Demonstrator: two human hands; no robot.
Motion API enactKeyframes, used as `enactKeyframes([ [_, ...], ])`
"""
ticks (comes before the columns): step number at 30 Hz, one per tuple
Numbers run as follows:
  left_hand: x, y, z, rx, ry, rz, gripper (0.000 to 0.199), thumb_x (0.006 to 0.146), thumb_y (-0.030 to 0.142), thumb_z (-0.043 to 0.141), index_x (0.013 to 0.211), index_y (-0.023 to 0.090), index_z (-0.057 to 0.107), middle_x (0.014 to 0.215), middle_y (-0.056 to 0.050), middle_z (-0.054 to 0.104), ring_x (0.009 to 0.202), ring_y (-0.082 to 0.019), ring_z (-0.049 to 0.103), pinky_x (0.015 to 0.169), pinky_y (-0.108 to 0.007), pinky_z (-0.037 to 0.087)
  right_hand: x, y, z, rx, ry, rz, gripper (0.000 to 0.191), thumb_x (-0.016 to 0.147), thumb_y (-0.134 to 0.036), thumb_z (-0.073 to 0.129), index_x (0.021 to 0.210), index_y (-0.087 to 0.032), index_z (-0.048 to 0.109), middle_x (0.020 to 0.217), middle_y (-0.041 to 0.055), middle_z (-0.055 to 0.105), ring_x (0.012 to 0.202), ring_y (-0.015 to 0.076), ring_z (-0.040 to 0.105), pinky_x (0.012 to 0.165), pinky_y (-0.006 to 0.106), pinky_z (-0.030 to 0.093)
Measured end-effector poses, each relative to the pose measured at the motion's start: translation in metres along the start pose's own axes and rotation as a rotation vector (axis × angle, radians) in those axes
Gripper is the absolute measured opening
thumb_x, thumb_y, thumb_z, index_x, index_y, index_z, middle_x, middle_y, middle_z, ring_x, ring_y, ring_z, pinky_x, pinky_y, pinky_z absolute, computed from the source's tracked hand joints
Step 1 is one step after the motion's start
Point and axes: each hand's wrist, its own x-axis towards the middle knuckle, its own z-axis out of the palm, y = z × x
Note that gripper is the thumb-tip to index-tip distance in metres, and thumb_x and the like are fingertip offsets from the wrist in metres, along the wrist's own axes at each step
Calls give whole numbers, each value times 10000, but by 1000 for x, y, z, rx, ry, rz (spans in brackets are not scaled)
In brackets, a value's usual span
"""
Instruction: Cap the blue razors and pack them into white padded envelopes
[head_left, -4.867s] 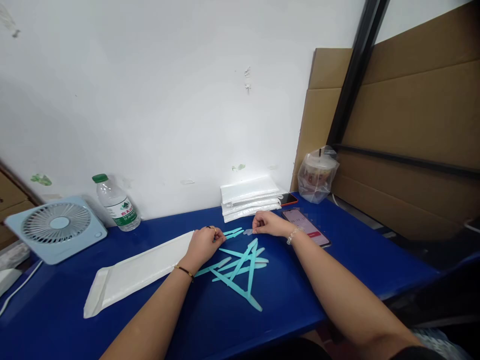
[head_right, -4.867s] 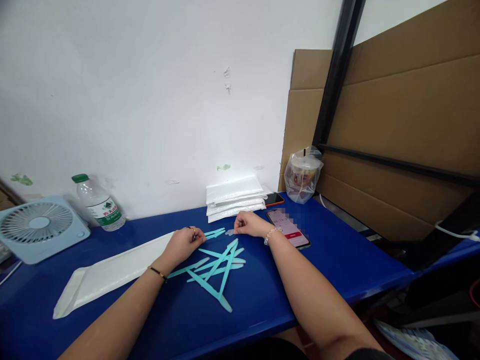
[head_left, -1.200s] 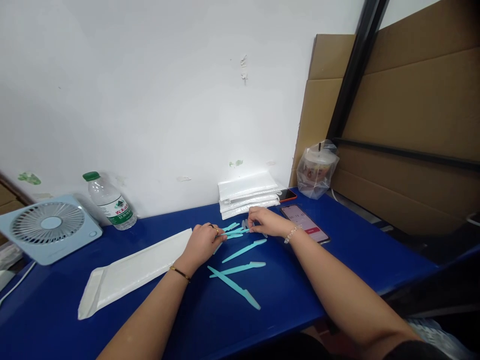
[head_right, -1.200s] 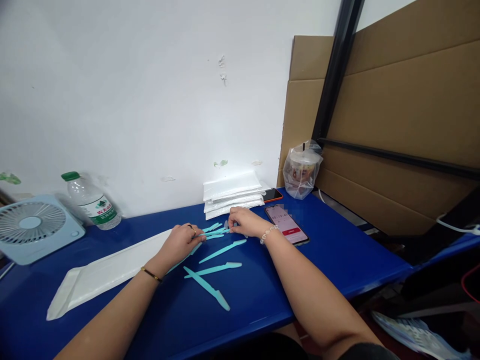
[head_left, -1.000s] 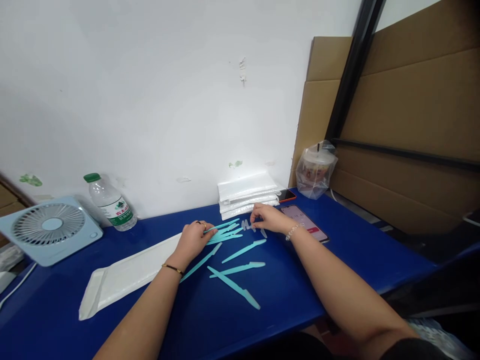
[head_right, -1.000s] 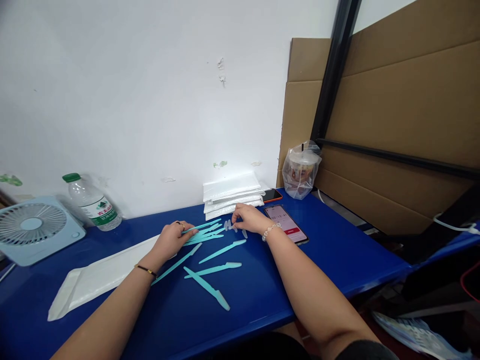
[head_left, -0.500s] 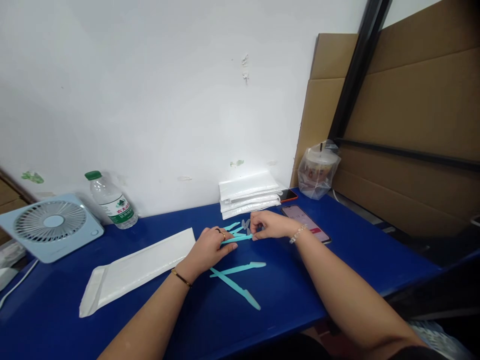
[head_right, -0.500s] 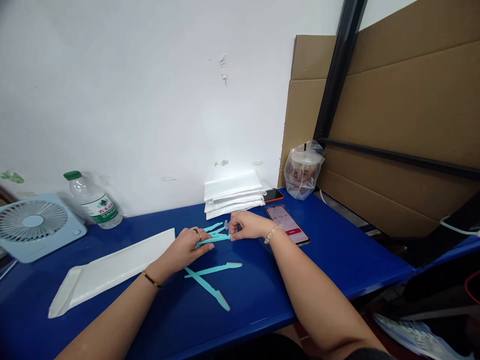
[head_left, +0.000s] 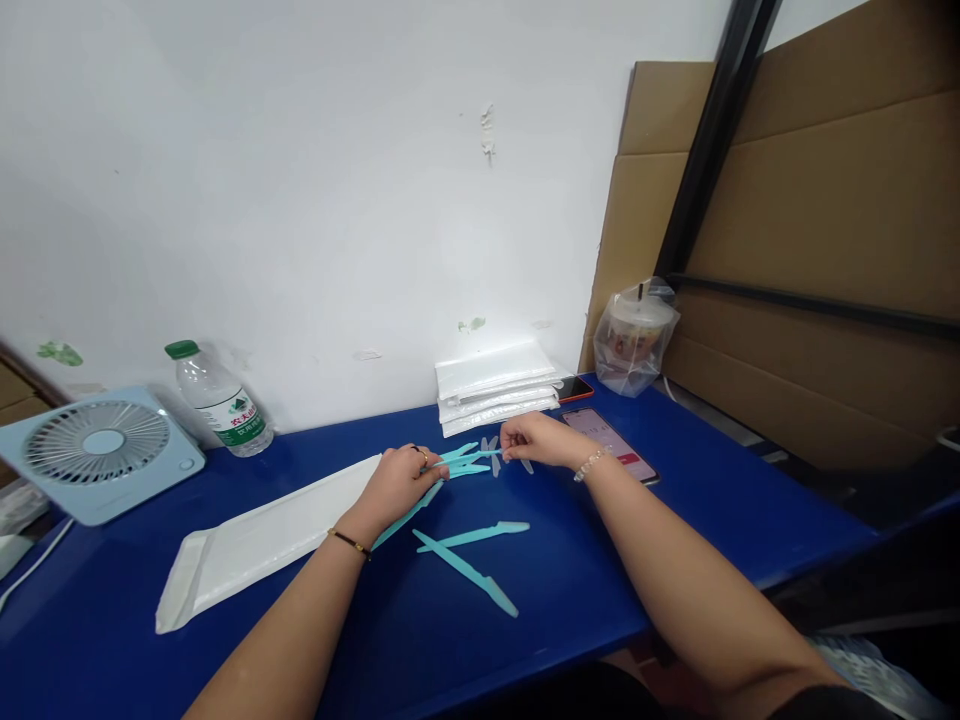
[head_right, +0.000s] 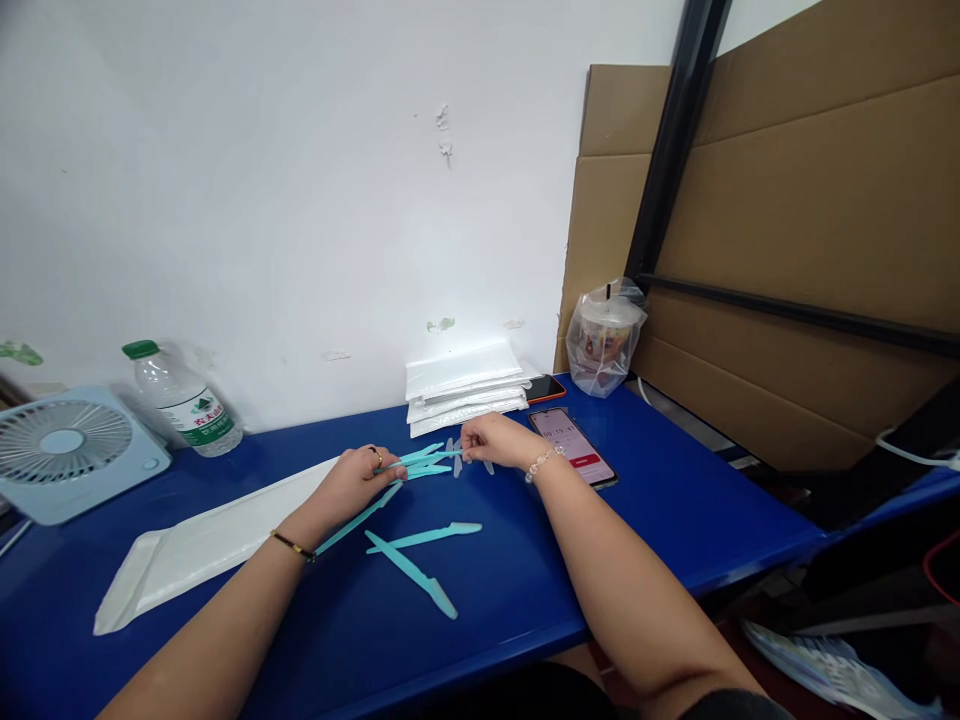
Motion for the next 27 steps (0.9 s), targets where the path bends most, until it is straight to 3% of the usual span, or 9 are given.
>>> enactKeyframes([
  [6,-5,-11,-7,71,163,-183,372,793,506,511,1024,230,603,936,-41,644,891,-228,576,682,-294,403,4,14,2,-161,141,48,60,753,-201,618,787,-158,640,727,25,648,634,127,564,586,209,385],
  [8,-11,-13,-12,69,70,-229,361,755,536,536,906,219,618,842,-35,650,769,-211,587,589,-272,382,5,12,2,-205,194,21,72,757,-183,606,812,-159,646,772,35,656,675,136,570,625,222,390],
  [12,-21,-13,-16,4,-258,-210,243,699,464,597,678,224,628,651,-2,638,593,-170,564,474,-242,308,3,-4,4,-168,169,-39,99,793,-195,567,809,-166,660,773,33,652,677,132,565,623,222,389],
  [14,-23,-8,-14,-22,-285,-175,186,714,398,584,665,224,629,639,6,636,573,-154,555,470,-236,300,3,-15,11,-92,115,-69,127,810,-244,570,836,-170,670,784,34,656,683,133,571,621,221,398],
  [18,-19,9,-8,-80,-181,-94,177,778,371,522,750,223,616,673,12,632,592,-143,549,500,-234,320,4,-36,31,103,-2,-88,253,789,-358,621,973,-187,656,803,30,670,680,137,593,615,226,435],
  [21,-15,17,-6,-68,-106,-55,190,810,378,500,801,223,611,698,0,631,644,-157,564,537,-244,337,6,-40,38,248,-54,-92,203,803,-353,603,883,-174,657,722,12,651,605,114,588,583,217,447],
  [27,-1,3,0,28,38,-86,158,837,320,489,814,225,613,815,-24,654,787,-196,586,645,-286,379,13,-4,26,397,107,54,233,783,-369,602,798,-138,625,630,8,610,521,104,557,502,209,436],
])
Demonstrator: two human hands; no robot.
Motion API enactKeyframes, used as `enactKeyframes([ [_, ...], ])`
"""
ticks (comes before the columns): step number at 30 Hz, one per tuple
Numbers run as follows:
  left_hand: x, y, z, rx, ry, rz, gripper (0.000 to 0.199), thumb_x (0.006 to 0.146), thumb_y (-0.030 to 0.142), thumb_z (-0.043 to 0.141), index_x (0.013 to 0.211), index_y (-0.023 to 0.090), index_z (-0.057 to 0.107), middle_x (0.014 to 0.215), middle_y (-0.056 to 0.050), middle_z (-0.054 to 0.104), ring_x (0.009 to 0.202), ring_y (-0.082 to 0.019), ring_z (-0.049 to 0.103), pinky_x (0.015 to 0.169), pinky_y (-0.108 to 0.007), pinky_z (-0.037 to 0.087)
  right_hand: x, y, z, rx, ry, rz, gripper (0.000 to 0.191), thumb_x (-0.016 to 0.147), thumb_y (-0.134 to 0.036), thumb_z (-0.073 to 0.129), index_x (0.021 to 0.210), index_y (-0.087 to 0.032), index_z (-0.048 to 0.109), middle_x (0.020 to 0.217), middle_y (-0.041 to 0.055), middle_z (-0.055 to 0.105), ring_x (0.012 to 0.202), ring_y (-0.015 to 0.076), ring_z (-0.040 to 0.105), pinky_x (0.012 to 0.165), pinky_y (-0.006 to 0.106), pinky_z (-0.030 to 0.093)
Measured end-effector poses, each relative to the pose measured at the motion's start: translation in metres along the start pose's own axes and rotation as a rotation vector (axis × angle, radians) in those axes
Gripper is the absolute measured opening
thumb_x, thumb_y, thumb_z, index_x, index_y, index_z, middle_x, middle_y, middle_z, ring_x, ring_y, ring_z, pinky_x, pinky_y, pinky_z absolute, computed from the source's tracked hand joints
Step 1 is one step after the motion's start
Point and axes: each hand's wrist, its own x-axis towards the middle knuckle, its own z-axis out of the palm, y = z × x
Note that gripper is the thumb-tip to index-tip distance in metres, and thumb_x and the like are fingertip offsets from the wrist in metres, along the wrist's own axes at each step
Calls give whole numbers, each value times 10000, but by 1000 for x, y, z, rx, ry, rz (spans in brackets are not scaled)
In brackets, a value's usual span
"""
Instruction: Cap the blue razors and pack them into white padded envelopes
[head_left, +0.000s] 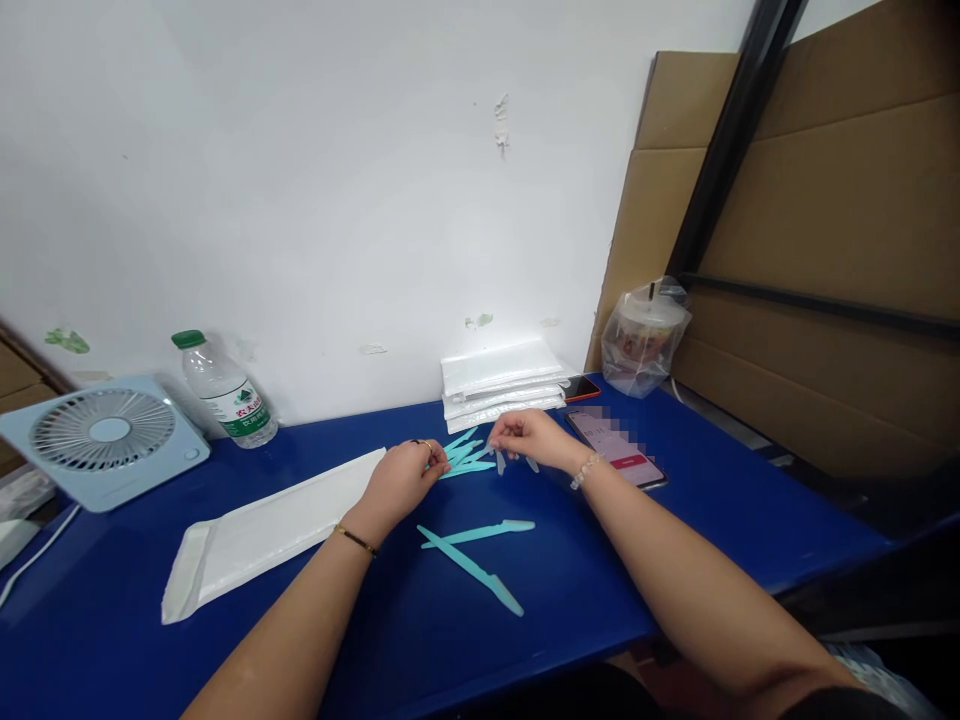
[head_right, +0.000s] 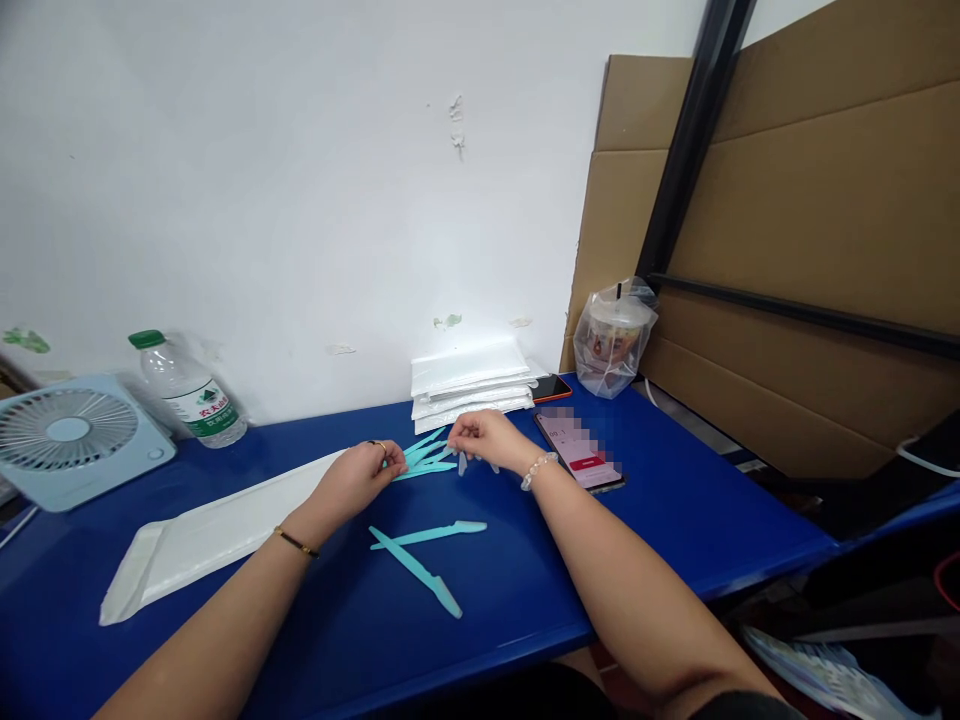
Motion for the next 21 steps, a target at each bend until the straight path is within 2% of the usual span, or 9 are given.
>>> enactKeyframes([
  [3,4,-4,4,-2,85,-6,151,833,312,507,888,221,614,901,-38,651,881,-214,574,733,-310,402,4,14,-9,-166,114,6,207,784,-345,591,803,-146,647,647,18,626,547,114,552,519,219,429],
  [5,2,1,4,-56,99,19,202,817,349,538,954,219,608,965,-44,637,926,-216,562,770,-311,411,5,17,-10,-303,170,-16,199,783,-337,593,844,-165,672,714,28,656,606,128,563,565,232,434],
  [6,-2,6,3,-96,69,42,238,803,385,555,966,220,607,970,-41,633,917,-210,564,760,-304,418,5,16,-10,-361,199,-30,198,786,-335,591,864,-176,679,748,29,667,635,134,565,589,238,434],
  [8,-10,17,1,-171,-66,114,296,756,459,595,937,227,622,931,-27,632,849,-194,573,695,-280,425,5,14,-9,-443,260,-56,189,799,-323,577,874,-186,684,778,25,675,659,137,560,619,245,426],
  [11,-19,32,2,-196,-253,214,265,705,457,642,838,227,646,828,-8,640,746,-169,571,613,-255,397,4,10,-10,-484,290,-63,165,798,-289,573,845,-178,686,756,18,667,644,128,541,609,239,407],
  [13,-20,37,6,-192,-287,213,183,742,401,610,777,224,640,757,4,639,689,-152,560,578,-249,370,2,7,-11,-431,225,-49,172,789,-298,584,833,-169,690,726,17,657,620,120,532,580,229,401],
  [15,-18,35,11,-214,-265,159,156,788,357,552,760,220,623,715,11,634,646,-142,547,554,-247,352,0,2,-13,-303,94,-31,227,797,-352,579,833,-157,692,700,21,649,601,114,533,556,221,407],
  [19,-12,26,14,-273,-124,38,191,830,361,485,816,207,597,709,4,630,643,-148,549,553,-246,348,-7,-10,-14,-60,-222,46,328,761,-442,622,882,-144,686,695,24,653,556,97,535,521,209,425],
  [21,-10,22,12,-266,-65,19,193,834,362,480,815,206,592,719,2,631,657,-151,555,564,-248,350,-9,-14,-12,-3,-295,78,337,701,-429,687,876,-141,680,659,11,642,539,91,539,521,206,435],
])
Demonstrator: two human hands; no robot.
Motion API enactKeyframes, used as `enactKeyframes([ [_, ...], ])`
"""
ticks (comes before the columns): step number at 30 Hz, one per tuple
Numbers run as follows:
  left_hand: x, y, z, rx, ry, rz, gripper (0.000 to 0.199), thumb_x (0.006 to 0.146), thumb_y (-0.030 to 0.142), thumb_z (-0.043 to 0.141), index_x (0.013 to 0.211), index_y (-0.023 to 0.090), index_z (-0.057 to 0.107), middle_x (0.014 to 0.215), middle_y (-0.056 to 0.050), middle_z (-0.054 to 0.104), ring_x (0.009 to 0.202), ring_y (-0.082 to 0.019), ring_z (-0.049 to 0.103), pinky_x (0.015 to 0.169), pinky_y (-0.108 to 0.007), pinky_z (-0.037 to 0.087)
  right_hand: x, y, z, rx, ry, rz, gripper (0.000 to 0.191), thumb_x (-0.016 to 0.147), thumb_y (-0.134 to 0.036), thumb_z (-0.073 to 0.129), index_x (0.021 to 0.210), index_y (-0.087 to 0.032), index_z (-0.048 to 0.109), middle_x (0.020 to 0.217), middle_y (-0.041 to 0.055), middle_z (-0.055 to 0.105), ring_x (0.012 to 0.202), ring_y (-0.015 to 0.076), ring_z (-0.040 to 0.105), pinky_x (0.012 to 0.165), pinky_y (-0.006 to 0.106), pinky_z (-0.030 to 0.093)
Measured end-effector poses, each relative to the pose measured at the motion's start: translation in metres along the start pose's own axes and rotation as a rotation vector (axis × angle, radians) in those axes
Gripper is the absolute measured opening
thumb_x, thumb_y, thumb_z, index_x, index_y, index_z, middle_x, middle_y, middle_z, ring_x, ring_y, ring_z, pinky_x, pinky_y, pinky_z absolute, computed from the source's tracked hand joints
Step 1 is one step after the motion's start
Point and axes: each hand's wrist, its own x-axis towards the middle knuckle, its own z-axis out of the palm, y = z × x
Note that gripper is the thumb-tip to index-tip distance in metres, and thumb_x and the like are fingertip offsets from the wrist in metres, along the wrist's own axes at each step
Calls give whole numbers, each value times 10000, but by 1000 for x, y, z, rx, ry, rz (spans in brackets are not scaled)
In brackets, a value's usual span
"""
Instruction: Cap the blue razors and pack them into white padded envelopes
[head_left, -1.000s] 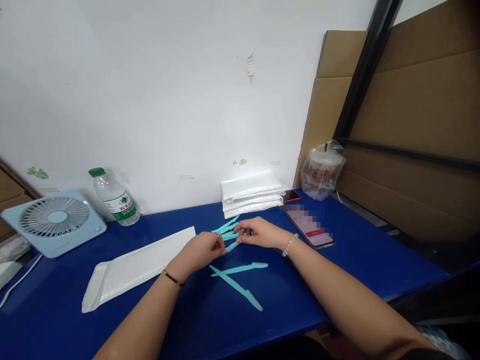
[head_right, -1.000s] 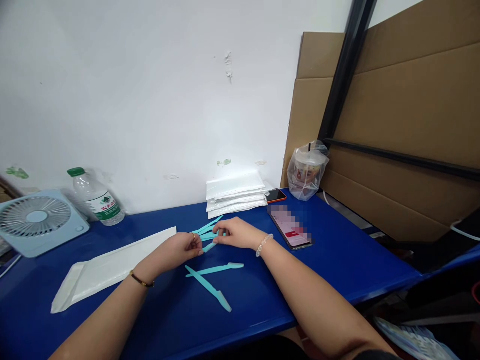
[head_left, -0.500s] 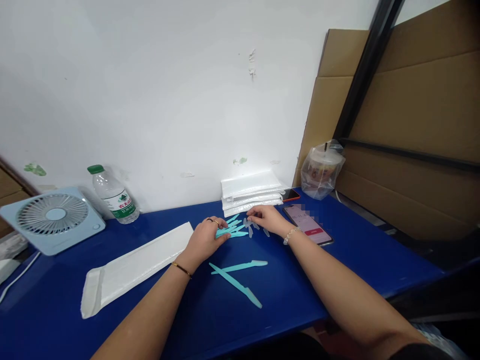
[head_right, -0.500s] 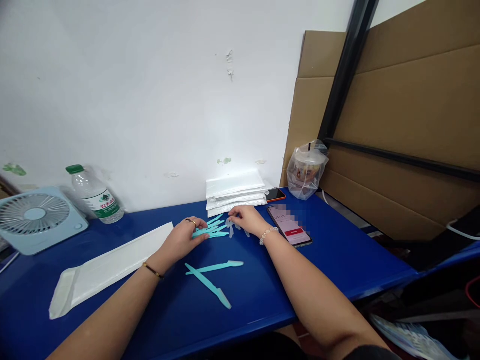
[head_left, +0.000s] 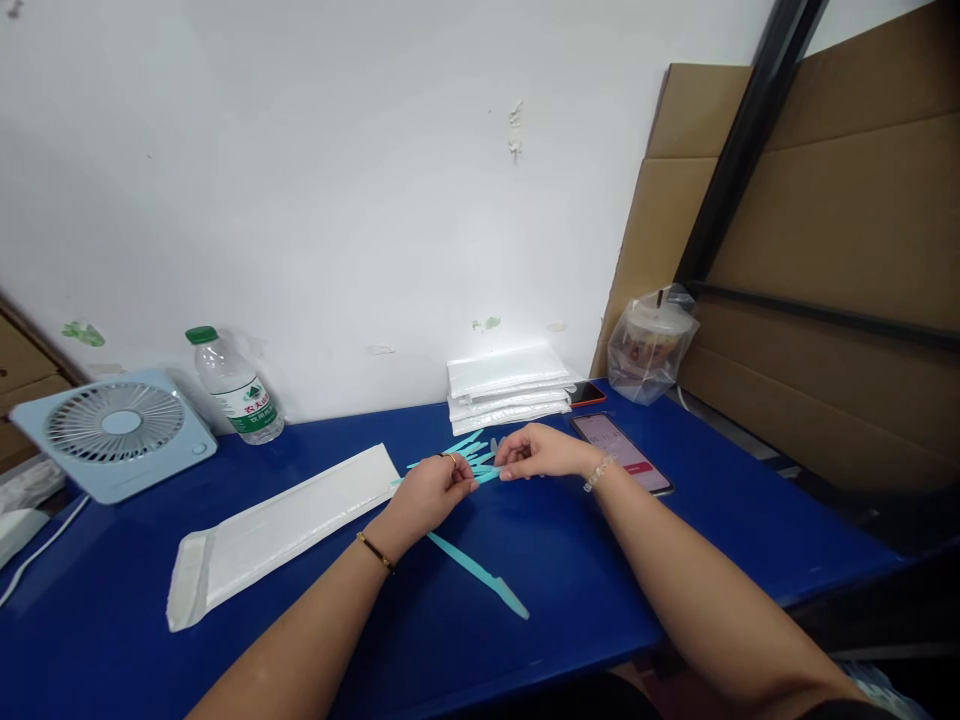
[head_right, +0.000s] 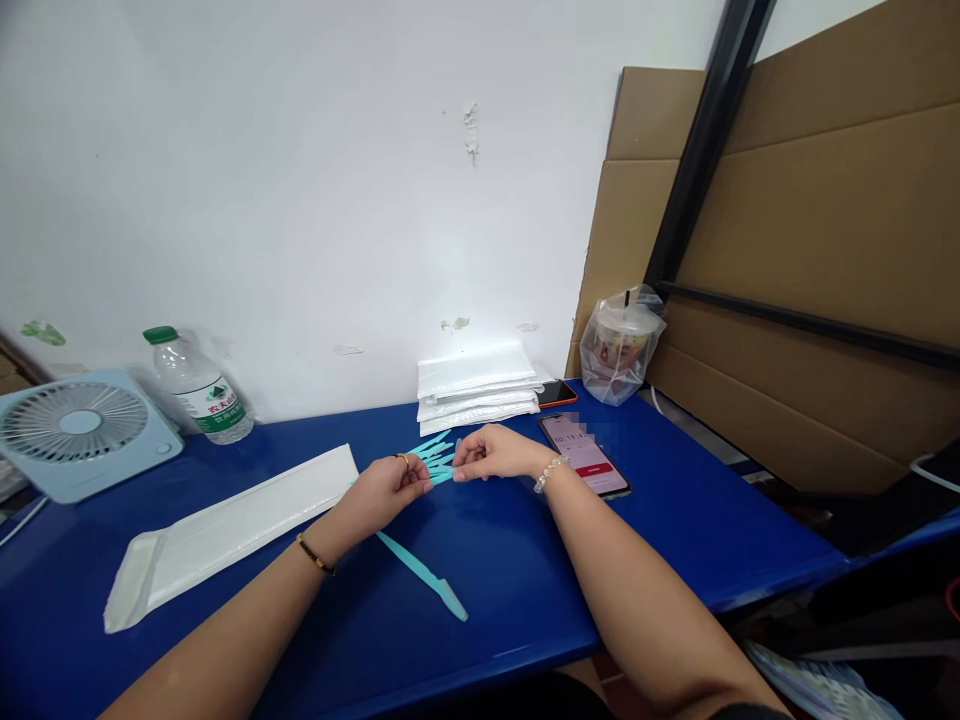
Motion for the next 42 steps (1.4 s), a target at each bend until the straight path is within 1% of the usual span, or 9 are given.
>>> enactKeyframes([
  [5,5,-11,-9,72,63,1,153,824,330,500,789,217,597,749,1,635,697,-160,566,608,-258,362,3,10,0,22,49,14,297,706,-417,677,796,-134,669,642,20,642,566,109,579,517,209,450],
  [11,5,-21,-22,144,179,-29,223,778,380,579,931,219,598,909,-30,623,852,-203,555,720,-299,391,9,29,-12,-223,383,11,270,731,-382,655,836,-136,687,692,39,669,577,118,564,548,226,434],
  [15,-9,-5,-27,21,-147,161,404,656,467,701,983,246,614,1007,-17,589,872,-189,540,697,-267,408,10,27,-12,-382,554,-45,244,745,-346,646,905,-169,695,749,25,686,607,124,553,576,236,418],
  [17,-16,2,-26,-16,-377,234,370,608,458,742,900,249,650,941,2,596,790,-161,540,631,-243,394,9,23,-11,-384,579,-54,212,772,-339,615,866,-170,701,722,23,678,608,125,554,567,233,411],
  [19,-18,5,-22,11,-449,248,247,645,413,723,808,237,665,854,10,605,719,-142,527,588,-240,362,7,17,-10,-334,538,-60,221,778,-350,606,853,-166,704,722,30,676,623,130,565,569,232,419],
  [27,-3,-12,-18,20,-34,-4,162,819,348,510,825,204,583,704,6,602,638,-147,518,556,-247,319,3,-3,7,30,60,-52,324,742,-432,652,888,-144,679,742,36,676,565,107,583,564,232,475],
  [33,-2,-19,-25,12,55,-22,145,804,337,517,784,205,572,693,12,602,636,-142,525,556,-248,322,4,1,7,90,111,-30,305,735,-425,658,803,-128,676,659,32,658,547,111,582,544,231,472],
  [37,-2,-27,-28,-60,127,-50,183,829,367,470,785,199,529,706,1,607,649,-149,547,562,-249,347,4,6,-7,135,306,-41,322,751,-436,633,811,-124,688,680,41,660,545,110,573,558,242,477],
  [42,-1,-31,-25,-309,100,-26,159,868,359,414,861,206,458,716,13,615,643,-129,578,582,-233,397,6,10,-9,243,430,-114,334,774,-360,622,1047,-169,648,682,6,641,551,102,567,573,243,481],
])
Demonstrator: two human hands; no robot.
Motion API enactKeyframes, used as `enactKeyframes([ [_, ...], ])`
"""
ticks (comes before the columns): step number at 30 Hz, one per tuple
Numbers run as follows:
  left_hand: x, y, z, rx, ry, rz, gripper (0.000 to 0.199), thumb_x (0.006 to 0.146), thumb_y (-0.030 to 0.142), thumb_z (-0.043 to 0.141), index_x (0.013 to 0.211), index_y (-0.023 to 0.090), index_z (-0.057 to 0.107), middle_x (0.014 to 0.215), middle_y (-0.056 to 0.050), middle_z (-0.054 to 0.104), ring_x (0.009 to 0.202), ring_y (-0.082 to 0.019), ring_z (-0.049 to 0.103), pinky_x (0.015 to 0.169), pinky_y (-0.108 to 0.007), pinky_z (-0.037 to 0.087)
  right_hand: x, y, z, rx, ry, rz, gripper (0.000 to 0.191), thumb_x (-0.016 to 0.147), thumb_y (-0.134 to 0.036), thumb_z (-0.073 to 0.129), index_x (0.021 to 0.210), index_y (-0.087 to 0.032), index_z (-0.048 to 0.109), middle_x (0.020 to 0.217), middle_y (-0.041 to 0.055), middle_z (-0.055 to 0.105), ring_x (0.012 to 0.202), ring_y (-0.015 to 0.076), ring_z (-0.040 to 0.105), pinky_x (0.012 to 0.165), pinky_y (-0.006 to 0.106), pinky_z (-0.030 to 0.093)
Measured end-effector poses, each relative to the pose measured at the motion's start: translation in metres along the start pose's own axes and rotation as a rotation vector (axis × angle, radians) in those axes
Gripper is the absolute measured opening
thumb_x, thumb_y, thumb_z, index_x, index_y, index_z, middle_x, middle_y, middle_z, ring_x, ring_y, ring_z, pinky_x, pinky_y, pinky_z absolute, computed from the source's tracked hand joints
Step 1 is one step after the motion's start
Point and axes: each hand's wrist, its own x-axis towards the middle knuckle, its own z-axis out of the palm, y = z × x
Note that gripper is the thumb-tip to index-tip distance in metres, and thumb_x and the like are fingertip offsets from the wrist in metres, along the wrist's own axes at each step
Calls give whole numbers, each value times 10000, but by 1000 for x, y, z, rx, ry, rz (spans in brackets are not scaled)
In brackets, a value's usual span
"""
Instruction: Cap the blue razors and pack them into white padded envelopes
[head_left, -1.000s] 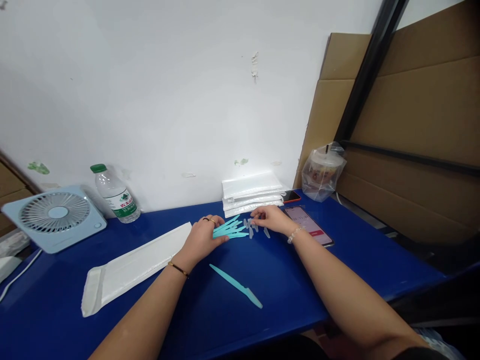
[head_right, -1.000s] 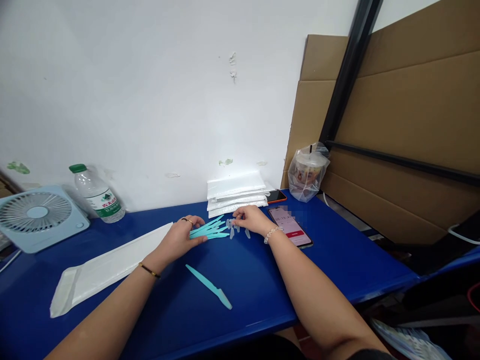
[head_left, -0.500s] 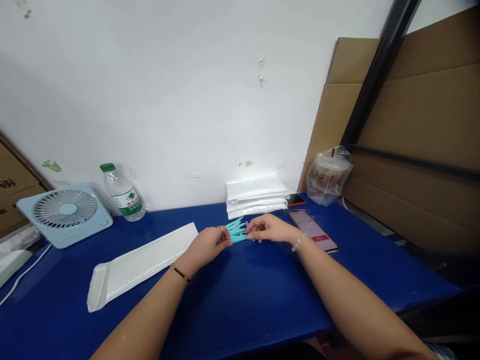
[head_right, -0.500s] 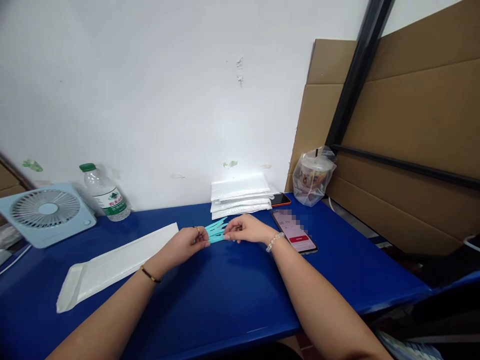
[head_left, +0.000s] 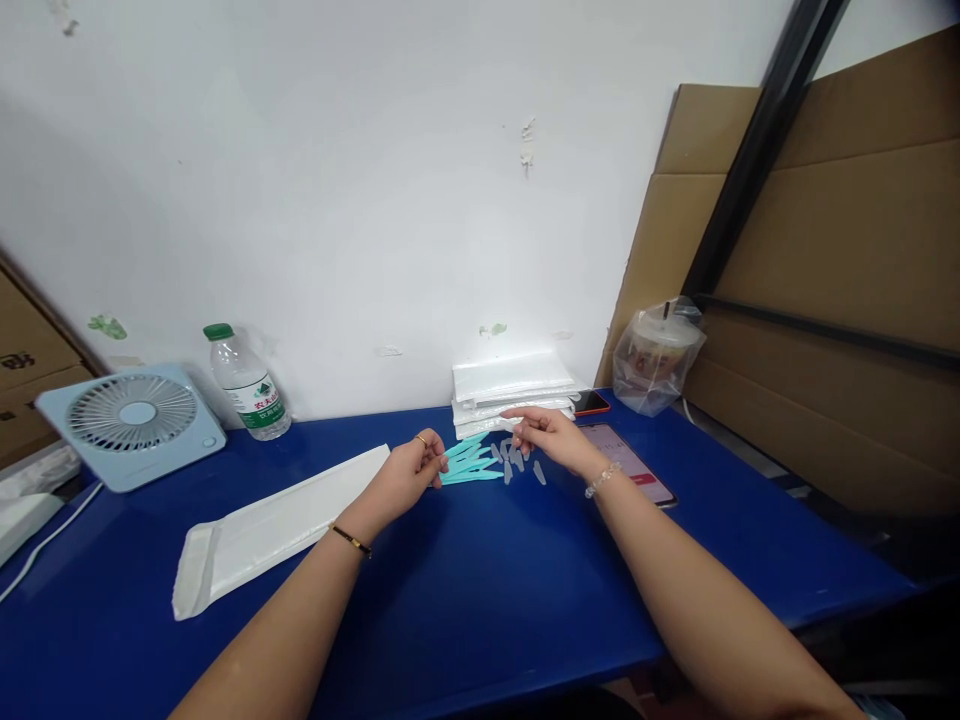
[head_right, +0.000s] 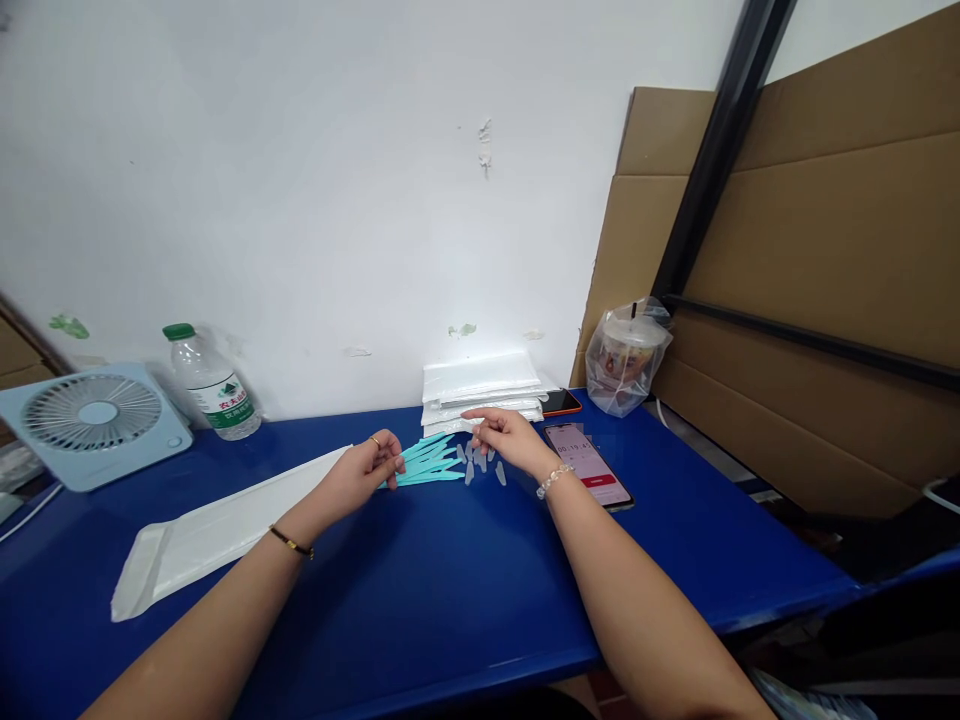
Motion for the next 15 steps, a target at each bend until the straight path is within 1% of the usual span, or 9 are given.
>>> enactKeyframes([
  [2,0,0,2,2,4,18,156,866,353,420,867,205,467,716,16,604,601,-117,546,560,-227,385,0,2,3,49,12,-22,290,791,-336,607,1032,-181,646,663,-5,628,540,94,557,556,231,472],
  [4,0,1,3,31,25,31,177,873,365,408,861,206,485,719,20,595,593,-113,509,555,-226,370,0,4,6,101,26,0,232,791,-336,610,940,-166,663,673,7,636,550,94,566,561,229,475],
  [5,0,1,3,44,36,35,205,882,378,391,846,205,495,718,21,590,599,-113,495,560,-227,363,0,5,7,130,28,18,227,784,-340,622,915,-159,664,691,16,646,566,99,579,572,233,482],
  [7,-1,2,3,62,47,38,285,898,408,351,793,198,514,720,20,578,619,-114,479,578,-230,355,1,5,8,178,12,47,255,760,-348,656,922,-152,654,733,33,665,610,116,612,595,242,494],
  [9,0,2,3,83,46,40,327,893,432,354,762,192,531,711,22,562,636,-119,473,589,-232,349,1,5,10,206,-10,67,273,747,-367,672,907,-147,638,742,41,673,622,129,629,582,244,492],
  [11,0,2,2,111,54,45,316,876,446,389,779,192,550,706,27,551,651,-126,474,596,-232,346,2,5,12,210,-22,77,264,762,-400,653,832,-148,611,703,35,669,560,120,615,531,235,473],
  [13,1,1,2,130,76,49,311,865,456,407,799,194,561,715,28,552,667,-132,478,603,-233,346,1,4,14,181,-18,71,271,783,-417,626,752,-153,578,632,13,644,472,90,558,477,214,433],
  [15,1,1,2,136,92,47,335,870,467,389,799,193,569,738,20,563,684,-138,486,616,-237,350,1,4,16,128,10,51,271,784,-409,628,715,-153,573,579,-14,601,440,63,500,456,191,394],
])
